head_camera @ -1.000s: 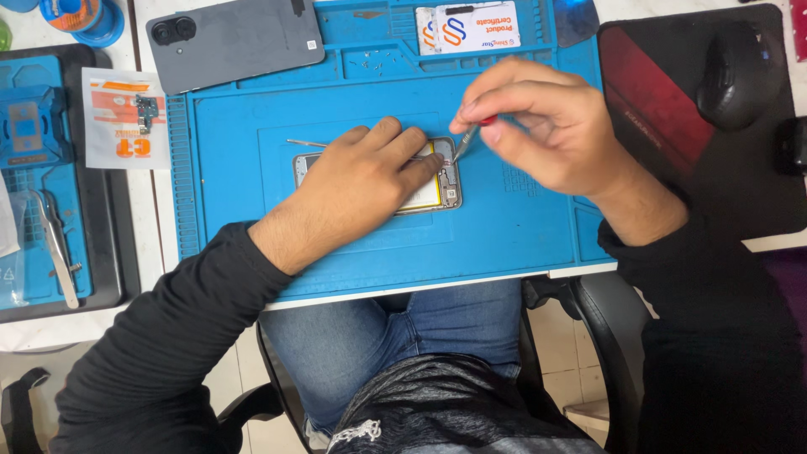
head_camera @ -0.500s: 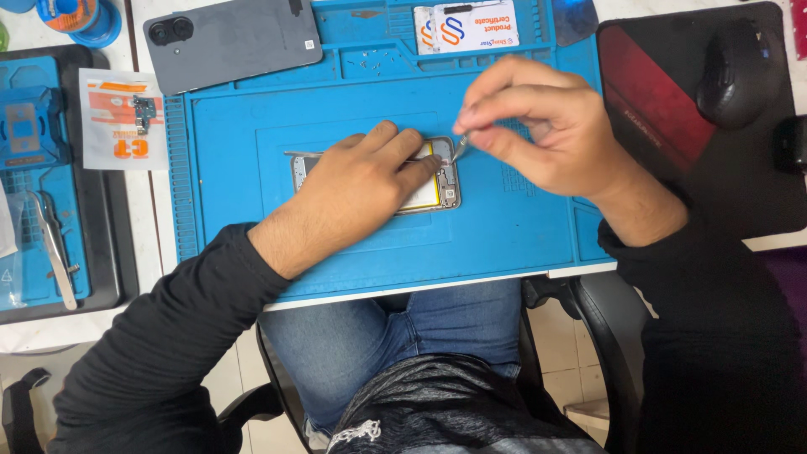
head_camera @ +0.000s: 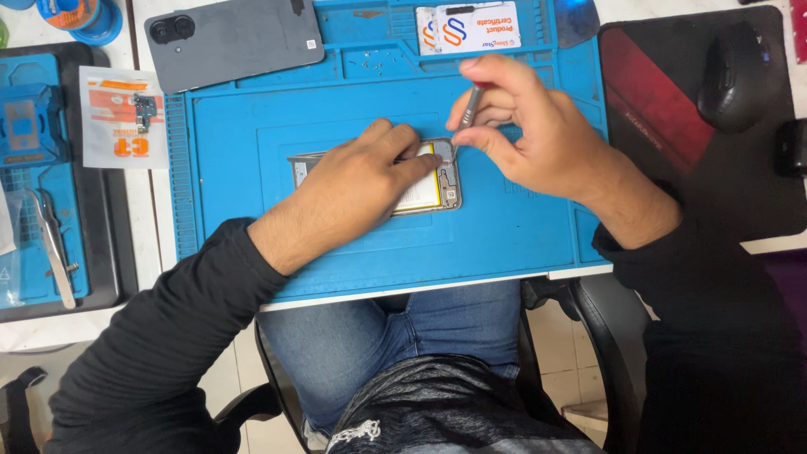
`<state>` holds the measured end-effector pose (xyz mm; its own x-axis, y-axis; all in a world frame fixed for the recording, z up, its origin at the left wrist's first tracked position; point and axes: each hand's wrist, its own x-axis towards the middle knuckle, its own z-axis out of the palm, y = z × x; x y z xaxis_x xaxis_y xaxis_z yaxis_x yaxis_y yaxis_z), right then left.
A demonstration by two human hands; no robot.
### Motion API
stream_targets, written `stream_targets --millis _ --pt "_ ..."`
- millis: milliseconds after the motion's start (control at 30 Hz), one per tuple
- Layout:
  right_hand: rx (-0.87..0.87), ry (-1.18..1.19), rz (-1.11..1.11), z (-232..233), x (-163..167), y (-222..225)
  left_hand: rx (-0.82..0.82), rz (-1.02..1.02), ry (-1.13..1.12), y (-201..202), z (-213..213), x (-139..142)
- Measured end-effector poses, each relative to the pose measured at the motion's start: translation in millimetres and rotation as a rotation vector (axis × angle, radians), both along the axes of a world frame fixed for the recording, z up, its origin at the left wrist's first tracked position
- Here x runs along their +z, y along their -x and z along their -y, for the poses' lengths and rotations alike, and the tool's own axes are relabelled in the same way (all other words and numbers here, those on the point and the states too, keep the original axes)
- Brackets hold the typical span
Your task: The person uses a screwdriver and tweezers to remove screws and small components from the internal chassis of a disassembled smartphone. The person works on a blue anti-static mat, handling the phone's internal parts and placing removed screws on the mat.
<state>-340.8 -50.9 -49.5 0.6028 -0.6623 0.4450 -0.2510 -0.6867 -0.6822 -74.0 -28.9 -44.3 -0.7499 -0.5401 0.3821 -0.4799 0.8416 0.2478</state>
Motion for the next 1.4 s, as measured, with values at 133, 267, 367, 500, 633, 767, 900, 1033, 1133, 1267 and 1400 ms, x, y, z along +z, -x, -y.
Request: stream_targets --millis 133,267,367,500,633,767,900,1033,1133,1267,1400 --pt "-0.028 0.025 0.006 0.2 -2.8 3.0 -0.005 -0.033 -0.024 -0.4 1.4 0.6" --pt "-0.031 -0.01 0.117 1.6 -5.3 7.5 0.026 -0.039 -0.034 -3.8 3.0 4.6" --pt "-0.027 -0.123 0.225 3.7 -8.3 12.5 0.062 -0.064 -0.03 -8.6 8.7 8.4" --pt "-0.037 -0.125 0.238 8.5 -13.4 18.0 0.14 -0.11 0.007 -17.9 19.6 9.0" --pt "-0.05 -0.129 0.211 7.9 -17.9 20.5 0.23 -0.104 0.095 -27.6 34.0 4.2" --pt "-0.047 -0.125 0.208 2.1 -21.1 18.9 0.313 -0.081 0.142 -35.5 45.5 -1.4" --pt "-0.061 -0.083 0.145 -2.0 -19.4 20.1 0.337 -0.032 0.184 -36.4 53.7 -7.9" --pt "-0.082 -0.1 0.121 -6.8 -17.3 20.4 0.339 0.028 0.234 -32.6 53.5 -13.8" --pt "-0.08 -0.091 0.115 -8.1 -15.6 19.5 0.338 0.06 0.29 -32.0 52.6 -14.0" --pt "-0.065 -0.071 0.103 -7.5 -13.1 17.1 0.345 0.074 0.298 -31.9 52.8 -11.8" --pt "-0.036 -0.101 0.1 -11.1 -14.7 9.3 0.365 0.049 0.252 -34.4 50.7 -7.7"
